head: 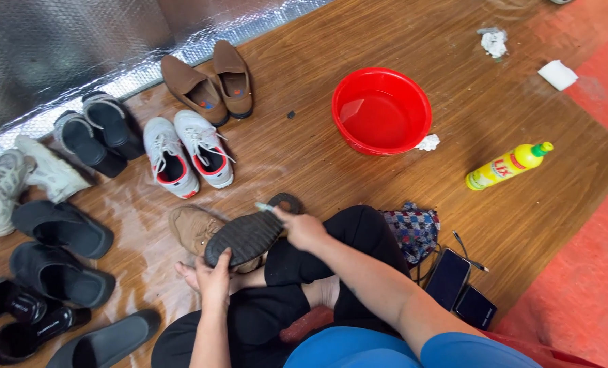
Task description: The person sits cross-legged on the floor and scrubs the sole of a brown shoe using a toothbrush. They hold the shoe with one hand and scrub the sole with the other, focusing on the tread and edges.
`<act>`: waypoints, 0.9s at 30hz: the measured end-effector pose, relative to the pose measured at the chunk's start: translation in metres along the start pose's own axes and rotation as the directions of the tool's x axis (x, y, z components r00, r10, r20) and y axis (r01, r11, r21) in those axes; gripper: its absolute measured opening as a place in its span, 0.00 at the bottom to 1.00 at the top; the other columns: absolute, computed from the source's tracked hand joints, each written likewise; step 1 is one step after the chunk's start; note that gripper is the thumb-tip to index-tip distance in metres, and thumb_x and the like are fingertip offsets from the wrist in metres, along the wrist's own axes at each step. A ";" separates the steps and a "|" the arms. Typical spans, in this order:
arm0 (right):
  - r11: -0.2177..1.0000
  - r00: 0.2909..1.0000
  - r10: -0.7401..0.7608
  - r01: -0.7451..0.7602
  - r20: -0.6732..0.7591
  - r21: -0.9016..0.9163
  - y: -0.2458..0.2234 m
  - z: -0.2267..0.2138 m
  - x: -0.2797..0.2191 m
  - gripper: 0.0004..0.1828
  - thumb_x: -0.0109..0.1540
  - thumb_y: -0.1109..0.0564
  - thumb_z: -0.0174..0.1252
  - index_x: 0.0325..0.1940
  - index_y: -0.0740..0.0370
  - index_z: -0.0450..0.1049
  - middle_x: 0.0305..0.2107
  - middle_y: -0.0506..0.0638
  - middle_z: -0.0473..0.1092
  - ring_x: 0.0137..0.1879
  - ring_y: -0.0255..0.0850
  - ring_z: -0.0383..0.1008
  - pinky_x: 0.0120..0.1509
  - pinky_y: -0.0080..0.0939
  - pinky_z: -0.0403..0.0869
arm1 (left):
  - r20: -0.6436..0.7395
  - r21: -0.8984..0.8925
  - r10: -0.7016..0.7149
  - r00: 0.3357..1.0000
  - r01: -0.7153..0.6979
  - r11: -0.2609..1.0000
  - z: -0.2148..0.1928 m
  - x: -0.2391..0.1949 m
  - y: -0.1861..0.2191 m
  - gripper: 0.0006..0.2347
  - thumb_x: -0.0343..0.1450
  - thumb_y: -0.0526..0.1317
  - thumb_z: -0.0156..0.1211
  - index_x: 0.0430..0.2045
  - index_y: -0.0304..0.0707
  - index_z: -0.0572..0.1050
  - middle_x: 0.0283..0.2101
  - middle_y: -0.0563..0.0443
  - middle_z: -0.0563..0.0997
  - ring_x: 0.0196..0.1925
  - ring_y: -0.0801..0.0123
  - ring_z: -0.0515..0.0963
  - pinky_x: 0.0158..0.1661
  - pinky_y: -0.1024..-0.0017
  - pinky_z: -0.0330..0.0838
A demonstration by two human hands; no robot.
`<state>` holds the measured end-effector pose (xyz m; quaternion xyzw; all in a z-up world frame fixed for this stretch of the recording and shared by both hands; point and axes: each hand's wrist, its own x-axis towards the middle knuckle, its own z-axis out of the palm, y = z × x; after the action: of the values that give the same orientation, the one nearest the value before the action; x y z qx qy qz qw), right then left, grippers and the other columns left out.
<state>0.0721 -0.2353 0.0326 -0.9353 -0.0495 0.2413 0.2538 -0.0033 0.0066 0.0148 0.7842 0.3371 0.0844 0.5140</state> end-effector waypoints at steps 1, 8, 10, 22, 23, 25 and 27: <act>1.000 1.000 -0.009 0.009 0.004 -0.001 0.002 -0.006 -0.002 0.44 0.58 0.60 0.45 0.75 0.19 0.53 0.51 0.48 0.77 0.51 0.51 0.78 0.47 0.45 0.74 | -0.010 0.000 -0.002 1.000 0.002 1.000 0.008 0.001 -0.005 0.27 0.58 0.56 0.67 0.46 0.39 0.77 0.69 0.39 0.47 0.67 0.66 0.58 0.65 0.81 0.53; 0.958 0.967 -0.256 0.254 -0.007 0.136 -0.060 -0.018 -0.053 0.32 0.67 0.55 0.48 0.74 0.29 0.58 0.54 0.54 0.75 0.59 0.55 0.75 0.62 0.53 0.75 | 0.130 -0.341 -0.113 0.985 0.151 0.928 0.033 0.020 -0.040 0.26 0.64 0.40 0.75 0.53 0.31 0.70 0.40 0.31 0.75 0.33 0.51 0.80 0.28 0.63 0.78; 0.946 0.951 -0.302 0.292 0.060 0.144 -0.058 -0.008 -0.055 0.32 0.68 0.56 0.47 0.75 0.30 0.58 0.55 0.54 0.75 0.59 0.54 0.75 0.63 0.51 0.75 | 0.111 -0.320 -0.096 0.989 0.127 0.939 0.037 0.024 -0.050 0.27 0.64 0.41 0.75 0.55 0.33 0.70 0.42 0.32 0.75 0.41 0.52 0.78 0.34 0.61 0.77; 0.996 0.995 -0.094 0.094 0.043 0.011 -0.073 -0.037 -0.064 0.33 0.67 0.55 0.46 0.76 0.29 0.54 0.47 0.64 0.77 0.58 0.59 0.76 0.64 0.59 0.75 | 0.250 -0.359 -0.276 0.928 0.354 0.864 0.020 0.013 -0.006 0.28 0.64 0.42 0.73 0.60 0.44 0.69 0.52 0.26 0.74 0.41 0.48 0.84 0.33 0.66 0.86; 0.991 0.991 -0.107 0.099 0.081 0.092 -0.066 -0.024 -0.063 0.33 0.67 0.57 0.44 0.76 0.30 0.55 0.53 0.60 0.74 0.60 0.56 0.75 0.66 0.56 0.74 | 0.245 -0.343 -0.267 0.932 0.341 0.875 0.024 0.015 -0.010 0.28 0.65 0.43 0.72 0.60 0.45 0.69 0.49 0.27 0.75 0.36 0.51 0.85 0.31 0.68 0.85; 0.979 0.986 -0.120 0.097 0.117 0.179 -0.052 -0.010 -0.055 0.34 0.68 0.58 0.43 0.77 0.31 0.56 0.59 0.57 0.71 0.63 0.53 0.73 0.68 0.52 0.72 | 0.241 -0.320 -0.259 0.935 0.329 0.889 0.026 0.017 -0.014 0.27 0.65 0.43 0.72 0.59 0.46 0.69 0.47 0.29 0.76 0.31 0.54 0.85 0.29 0.70 0.85; 0.989 0.990 -0.137 0.135 0.029 0.062 -0.037 -0.008 -0.042 0.31 0.69 0.55 0.45 0.76 0.30 0.56 0.50 0.61 0.76 0.60 0.59 0.74 0.64 0.58 0.74 | 0.225 -0.348 -0.258 0.940 0.325 0.879 0.026 0.015 -0.016 0.27 0.65 0.43 0.71 0.59 0.44 0.69 0.40 0.31 0.78 0.22 0.59 0.84 0.23 0.74 0.82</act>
<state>0.0399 -0.2158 0.0755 -0.9177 -0.1100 0.2401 0.2968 0.0135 0.0004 -0.0138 0.6140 0.3832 0.0018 0.6900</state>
